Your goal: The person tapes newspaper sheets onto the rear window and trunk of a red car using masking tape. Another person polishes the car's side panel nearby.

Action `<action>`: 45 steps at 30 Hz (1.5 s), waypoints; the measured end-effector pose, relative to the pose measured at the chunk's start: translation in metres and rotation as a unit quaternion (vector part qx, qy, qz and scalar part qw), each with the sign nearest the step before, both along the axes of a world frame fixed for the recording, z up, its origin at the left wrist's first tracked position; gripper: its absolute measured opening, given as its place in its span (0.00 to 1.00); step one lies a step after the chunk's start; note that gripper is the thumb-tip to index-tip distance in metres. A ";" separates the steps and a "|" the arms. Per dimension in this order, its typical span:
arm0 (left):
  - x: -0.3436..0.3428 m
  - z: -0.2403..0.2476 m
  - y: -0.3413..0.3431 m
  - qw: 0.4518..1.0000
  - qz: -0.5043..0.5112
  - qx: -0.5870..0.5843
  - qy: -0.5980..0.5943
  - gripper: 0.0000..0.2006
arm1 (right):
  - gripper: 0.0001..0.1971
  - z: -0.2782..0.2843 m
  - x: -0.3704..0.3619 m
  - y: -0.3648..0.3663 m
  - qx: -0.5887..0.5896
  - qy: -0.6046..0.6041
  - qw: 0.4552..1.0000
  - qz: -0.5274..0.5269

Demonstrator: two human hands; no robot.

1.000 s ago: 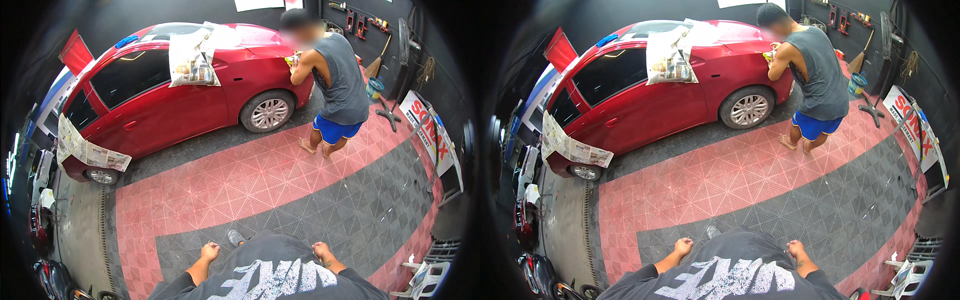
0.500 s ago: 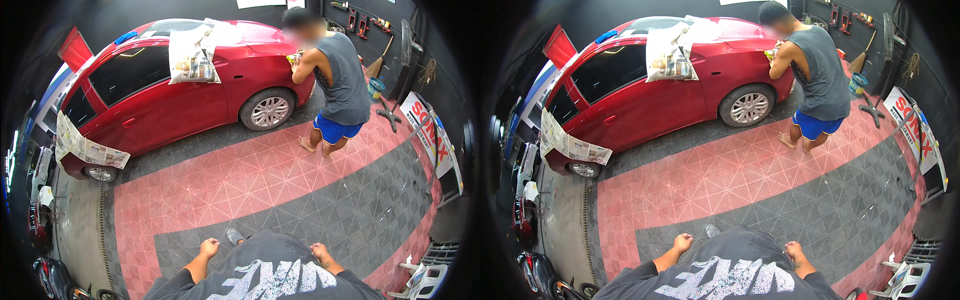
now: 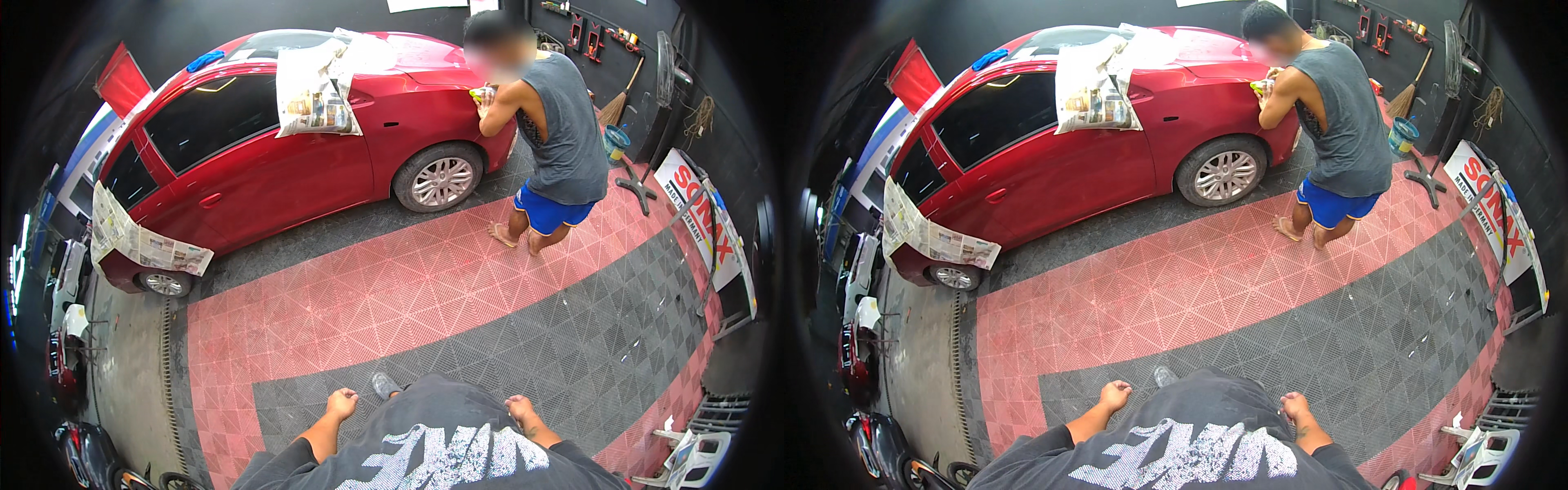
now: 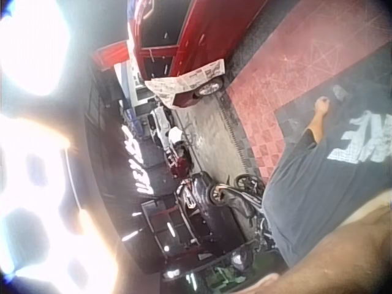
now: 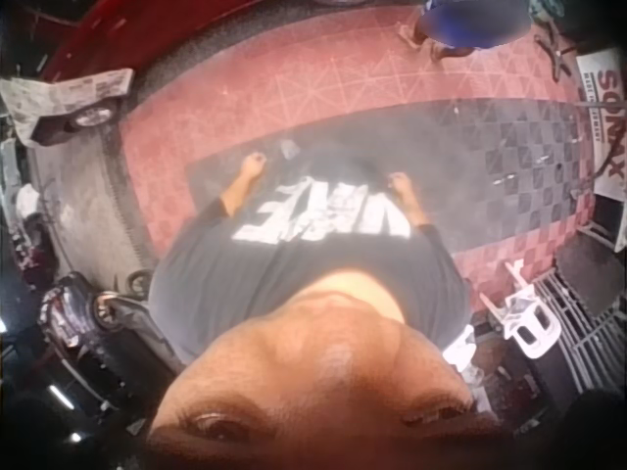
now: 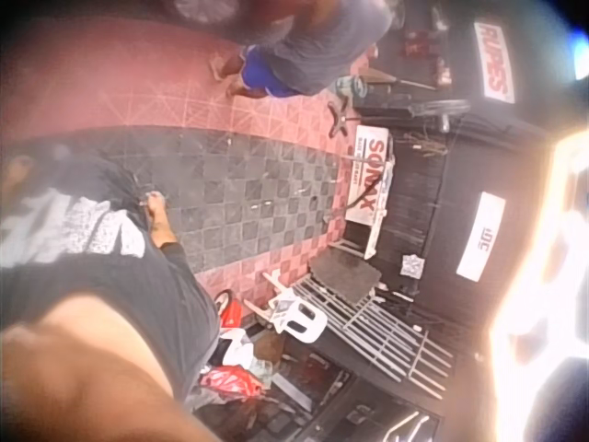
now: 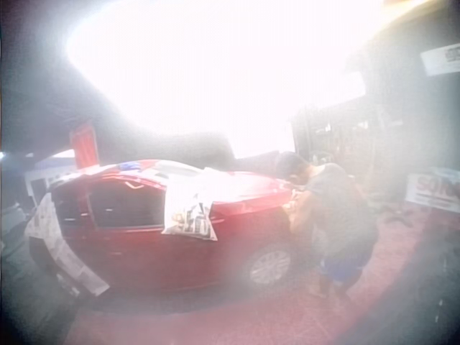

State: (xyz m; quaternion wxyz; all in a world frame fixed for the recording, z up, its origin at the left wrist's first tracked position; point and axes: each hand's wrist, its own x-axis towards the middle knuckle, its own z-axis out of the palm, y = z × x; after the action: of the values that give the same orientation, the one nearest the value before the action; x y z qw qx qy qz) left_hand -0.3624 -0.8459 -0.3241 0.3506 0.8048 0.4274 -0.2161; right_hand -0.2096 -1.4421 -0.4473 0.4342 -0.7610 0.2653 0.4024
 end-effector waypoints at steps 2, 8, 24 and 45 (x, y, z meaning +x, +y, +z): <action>0.000 0.003 0.000 1.000 0.001 0.000 0.000 0.17 | 0.22 0.001 -0.001 0.003 -0.004 0.004 1.000 -0.009; -0.002 0.001 0.005 1.000 0.001 0.000 -0.002 0.17 | 0.22 0.013 -0.003 0.010 -0.011 -0.004 1.000 0.011; -0.012 -0.003 -0.012 1.000 0.004 -0.002 -0.002 0.17 | 0.22 0.028 -0.002 -0.002 -0.012 -0.003 1.000 0.021; -0.030 -0.007 -0.015 1.000 0.029 0.009 -0.008 0.16 | 0.23 0.005 0.000 0.002 -0.033 -0.053 0.993 0.102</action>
State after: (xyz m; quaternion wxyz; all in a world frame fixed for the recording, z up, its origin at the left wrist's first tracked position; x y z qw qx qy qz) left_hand -0.3926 -0.8613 -0.3315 0.3523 0.7971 0.4497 -0.1959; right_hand -0.2092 -1.4402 -0.4427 0.3786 -0.8185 0.1759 0.3946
